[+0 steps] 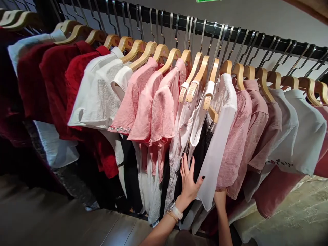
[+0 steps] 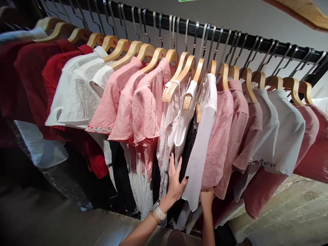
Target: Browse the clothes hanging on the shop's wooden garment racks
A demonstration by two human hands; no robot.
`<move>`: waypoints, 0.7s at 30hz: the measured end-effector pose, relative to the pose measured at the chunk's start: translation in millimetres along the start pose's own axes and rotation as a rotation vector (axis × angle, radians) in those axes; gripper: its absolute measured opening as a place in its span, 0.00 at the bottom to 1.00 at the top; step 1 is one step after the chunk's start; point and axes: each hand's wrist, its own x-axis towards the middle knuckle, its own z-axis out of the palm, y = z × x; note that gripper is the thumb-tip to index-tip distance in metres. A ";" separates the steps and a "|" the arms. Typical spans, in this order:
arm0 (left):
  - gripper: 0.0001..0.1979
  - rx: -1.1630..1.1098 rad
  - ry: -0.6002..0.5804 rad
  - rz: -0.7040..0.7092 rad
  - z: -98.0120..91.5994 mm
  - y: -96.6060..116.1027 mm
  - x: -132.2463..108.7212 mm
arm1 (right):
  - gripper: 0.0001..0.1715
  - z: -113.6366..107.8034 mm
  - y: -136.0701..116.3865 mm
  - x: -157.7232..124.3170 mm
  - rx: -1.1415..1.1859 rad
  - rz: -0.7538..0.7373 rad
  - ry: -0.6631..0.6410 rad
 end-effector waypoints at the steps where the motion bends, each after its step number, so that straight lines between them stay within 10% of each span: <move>1: 0.48 0.026 -0.030 0.016 2.7 4.2 1.4 | 0.17 1.1 -0.8 -1.5 0.014 0.030 -0.029; 3: 0.52 0.075 -0.047 0.017 7.7 8.8 7.6 | 0.18 2.4 -3.1 -4.7 0.033 0.099 -0.074; 8: 0.14 0.071 0.059 0.005 1.2 -2.6 30.4 | 0.24 0.3 -8.7 -9.6 0.018 0.211 -0.113; 21: 0.19 -0.310 0.273 -0.172 -31.4 -30.8 26.0 | 0.16 -5.3 6.2 1.4 -0.004 0.179 -0.097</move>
